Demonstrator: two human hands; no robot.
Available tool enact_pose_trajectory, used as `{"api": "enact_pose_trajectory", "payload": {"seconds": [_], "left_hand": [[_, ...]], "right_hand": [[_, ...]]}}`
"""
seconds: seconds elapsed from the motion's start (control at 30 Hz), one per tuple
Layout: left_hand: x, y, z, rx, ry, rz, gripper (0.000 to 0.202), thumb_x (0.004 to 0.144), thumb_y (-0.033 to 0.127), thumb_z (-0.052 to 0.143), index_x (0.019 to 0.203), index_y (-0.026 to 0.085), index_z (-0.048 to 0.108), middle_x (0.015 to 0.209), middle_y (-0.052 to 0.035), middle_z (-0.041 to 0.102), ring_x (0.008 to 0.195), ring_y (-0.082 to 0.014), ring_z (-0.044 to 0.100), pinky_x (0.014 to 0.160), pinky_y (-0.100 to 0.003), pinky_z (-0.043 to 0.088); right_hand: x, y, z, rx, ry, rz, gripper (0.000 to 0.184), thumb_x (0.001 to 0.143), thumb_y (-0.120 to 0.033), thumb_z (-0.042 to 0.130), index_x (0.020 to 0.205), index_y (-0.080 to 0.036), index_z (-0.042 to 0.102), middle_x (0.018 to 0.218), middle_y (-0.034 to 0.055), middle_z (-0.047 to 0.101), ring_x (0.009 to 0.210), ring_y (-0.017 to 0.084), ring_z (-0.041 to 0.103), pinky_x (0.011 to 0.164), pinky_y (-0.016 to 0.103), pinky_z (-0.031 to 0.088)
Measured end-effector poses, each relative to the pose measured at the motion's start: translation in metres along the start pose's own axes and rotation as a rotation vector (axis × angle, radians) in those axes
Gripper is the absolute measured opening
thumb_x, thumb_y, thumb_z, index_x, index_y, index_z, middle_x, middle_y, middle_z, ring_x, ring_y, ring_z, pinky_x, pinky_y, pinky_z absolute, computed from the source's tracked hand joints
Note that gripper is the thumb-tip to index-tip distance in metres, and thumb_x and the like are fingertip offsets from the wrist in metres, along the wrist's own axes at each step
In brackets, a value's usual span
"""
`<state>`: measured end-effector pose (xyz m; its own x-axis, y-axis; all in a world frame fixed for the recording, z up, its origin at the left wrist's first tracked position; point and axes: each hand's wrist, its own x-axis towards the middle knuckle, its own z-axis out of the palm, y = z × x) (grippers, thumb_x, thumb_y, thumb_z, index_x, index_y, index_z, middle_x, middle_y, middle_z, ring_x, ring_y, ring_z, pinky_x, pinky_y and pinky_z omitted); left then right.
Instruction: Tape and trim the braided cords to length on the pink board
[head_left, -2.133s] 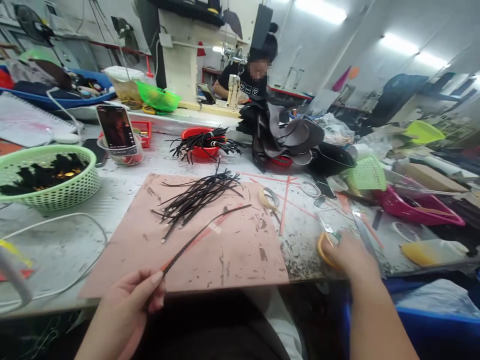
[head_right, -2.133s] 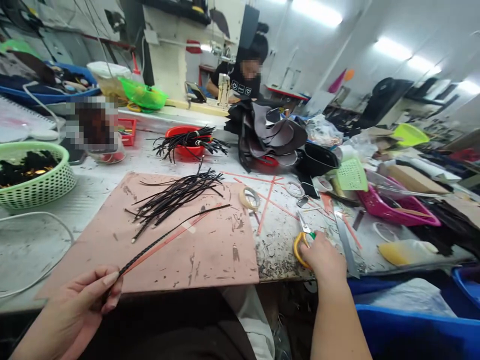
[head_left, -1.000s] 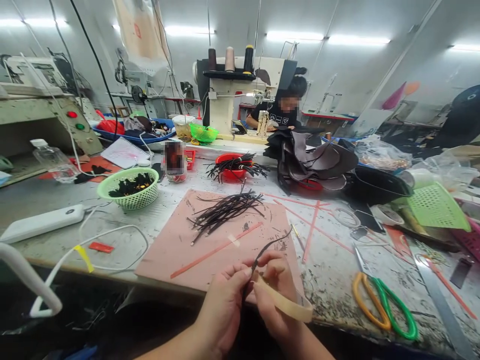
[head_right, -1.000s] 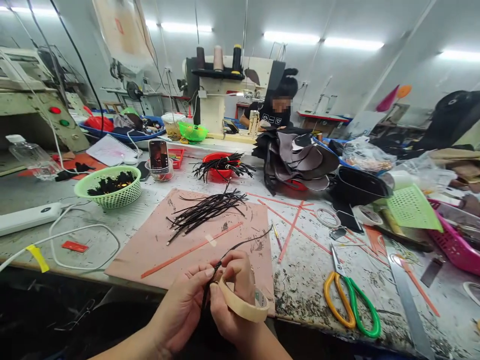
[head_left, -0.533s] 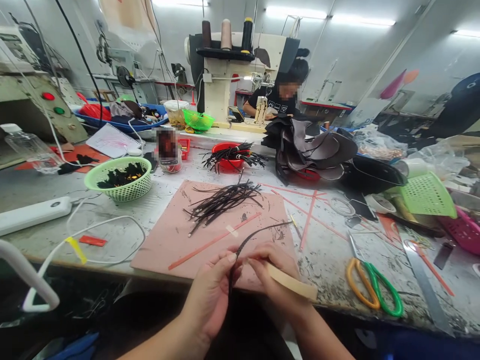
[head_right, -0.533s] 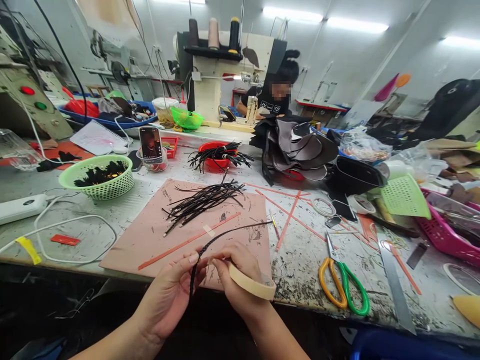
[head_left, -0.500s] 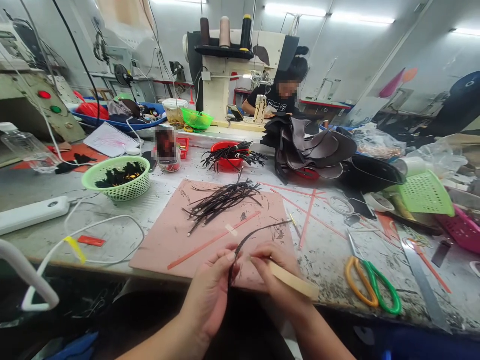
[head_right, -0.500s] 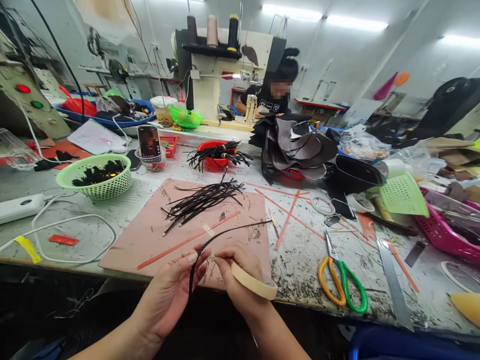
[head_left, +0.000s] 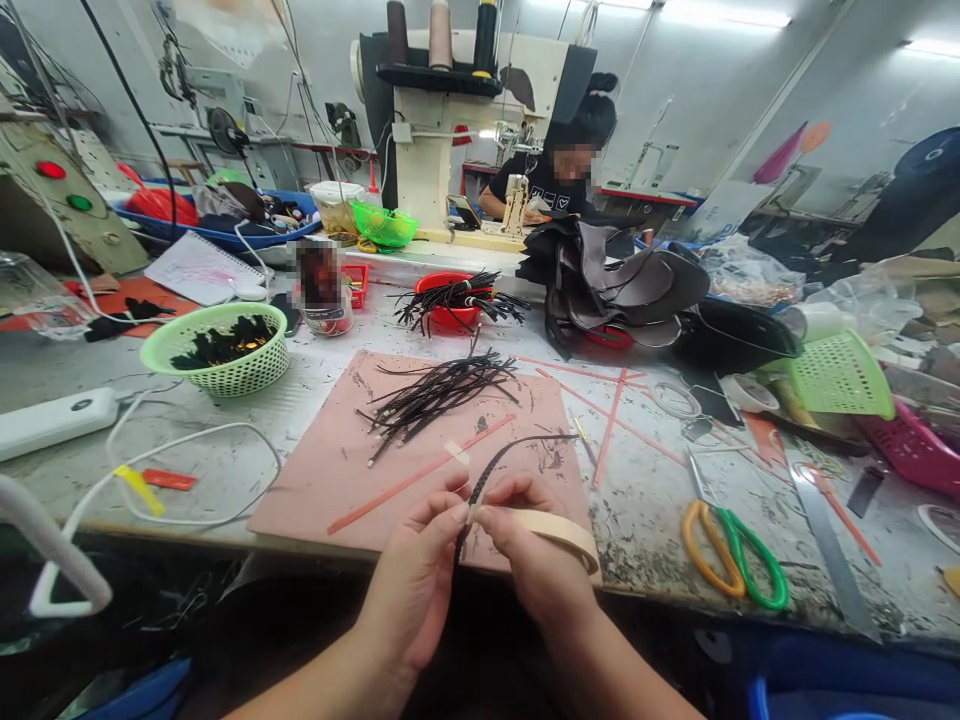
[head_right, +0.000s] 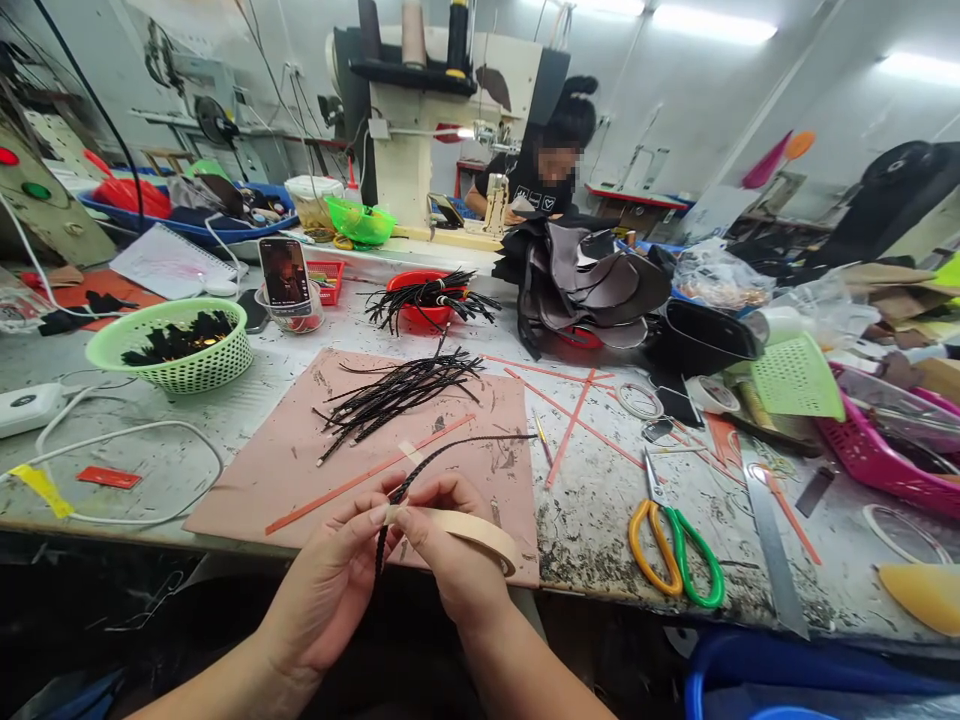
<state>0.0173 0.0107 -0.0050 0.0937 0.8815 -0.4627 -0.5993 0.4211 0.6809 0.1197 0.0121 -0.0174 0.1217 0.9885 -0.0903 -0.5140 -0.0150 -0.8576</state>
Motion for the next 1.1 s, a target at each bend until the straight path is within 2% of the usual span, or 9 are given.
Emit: {"api": "enact_pose_trajectory", "payload": {"seconds": [0.2,0.37,0.5,0.57,0.67,0.8,0.87,1.0,1.1], "left_hand": [[0.001,0.001,0.001,0.026,0.000,0.023,0.017,0.052,0.023,0.075,0.050,0.016,0.060,0.106,-0.0029,0.059,0.109,-0.0203,0.046,0.082,-0.023,0.039],[0.001,-0.001,-0.002,0.034,-0.025,0.035,0.016,0.054,0.024,0.074,0.052,0.017,0.059,0.104,-0.0018,0.057,0.110,-0.0205,0.044,0.086,-0.025,0.037],[0.004,-0.003,-0.008,0.157,-0.086,0.159,0.014,0.062,0.027,0.071,0.056,0.018,0.062,0.099,-0.0011,0.056,0.109,-0.0187,0.044,0.088,-0.022,0.035],[0.005,-0.003,-0.011,0.243,-0.114,0.246,0.013,0.065,0.028,0.071,0.060,0.019,0.063,0.095,0.0000,0.056,0.103,-0.0167,0.045,0.084,-0.020,0.036],[0.006,-0.002,-0.014,0.341,-0.157,0.311,0.011,0.067,0.027,0.070,0.064,0.020,0.062,0.078,0.0031,0.054,0.082,-0.0114,0.048,0.073,-0.017,0.037],[0.006,0.003,-0.013,0.320,-0.209,0.210,0.013,0.070,0.030,0.068,0.066,0.019,0.061,0.062,0.0044,0.053,0.065,-0.0093,0.045,0.065,-0.018,0.038],[0.005,0.006,-0.011,0.290,-0.228,0.149,0.017,0.069,0.030,0.069,0.063,0.018,0.059,0.059,0.0042,0.054,0.061,-0.0089,0.045,0.063,-0.018,0.038],[0.003,0.008,-0.007,0.174,-0.220,0.048,0.023,0.063,0.028,0.074,0.060,0.018,0.053,0.054,0.0053,0.053,0.055,-0.0077,0.044,0.056,-0.018,0.036],[0.003,0.008,-0.006,0.137,-0.202,-0.006,0.025,0.060,0.029,0.076,0.060,0.018,0.053,0.051,0.0052,0.053,0.052,-0.0071,0.044,0.053,-0.018,0.035]], "right_hand": [[-0.001,0.001,0.000,0.072,-0.004,0.042,0.023,0.056,-0.021,0.076,0.060,-0.017,0.053,0.053,-0.0063,0.057,0.041,0.005,0.047,0.041,0.016,0.039],[0.001,0.002,0.001,0.030,0.010,0.035,0.025,0.055,-0.023,0.075,0.059,-0.018,0.051,0.054,-0.0056,0.057,0.043,0.006,0.048,0.043,0.018,0.041],[0.001,0.002,0.000,-0.065,0.074,-0.009,0.022,0.053,-0.021,0.075,0.058,-0.018,0.053,0.057,-0.0047,0.057,0.053,0.008,0.051,0.052,0.020,0.043],[0.001,0.003,-0.001,-0.098,0.095,-0.021,0.021,0.054,-0.021,0.075,0.058,-0.018,0.054,0.057,-0.0049,0.056,0.053,0.008,0.050,0.052,0.019,0.042],[0.001,0.005,-0.002,-0.068,0.092,0.011,0.021,0.054,-0.022,0.075,0.059,-0.018,0.055,0.056,-0.0058,0.054,0.050,0.006,0.046,0.048,0.018,0.038],[0.004,0.007,-0.007,0.032,0.001,0.147,0.025,0.054,-0.027,0.077,0.074,-0.019,0.064,0.055,-0.0055,0.054,0.046,0.005,0.043,0.043,0.016,0.032],[0.005,0.007,-0.010,0.047,-0.085,0.172,0.026,0.056,-0.029,0.076,0.078,-0.018,0.067,0.054,-0.0041,0.056,0.047,0.006,0.046,0.044,0.018,0.034],[0.005,0.005,-0.012,0.054,-0.225,0.128,0.017,0.062,-0.030,0.072,0.073,-0.018,0.067,0.057,-0.0020,0.058,0.051,0.010,0.053,0.051,0.022,0.041],[0.005,0.004,-0.012,-0.002,-0.207,0.092,0.014,0.064,-0.028,0.070,0.073,-0.019,0.066,0.065,-0.0018,0.059,0.052,0.010,0.052,0.052,0.023,0.043]]}}
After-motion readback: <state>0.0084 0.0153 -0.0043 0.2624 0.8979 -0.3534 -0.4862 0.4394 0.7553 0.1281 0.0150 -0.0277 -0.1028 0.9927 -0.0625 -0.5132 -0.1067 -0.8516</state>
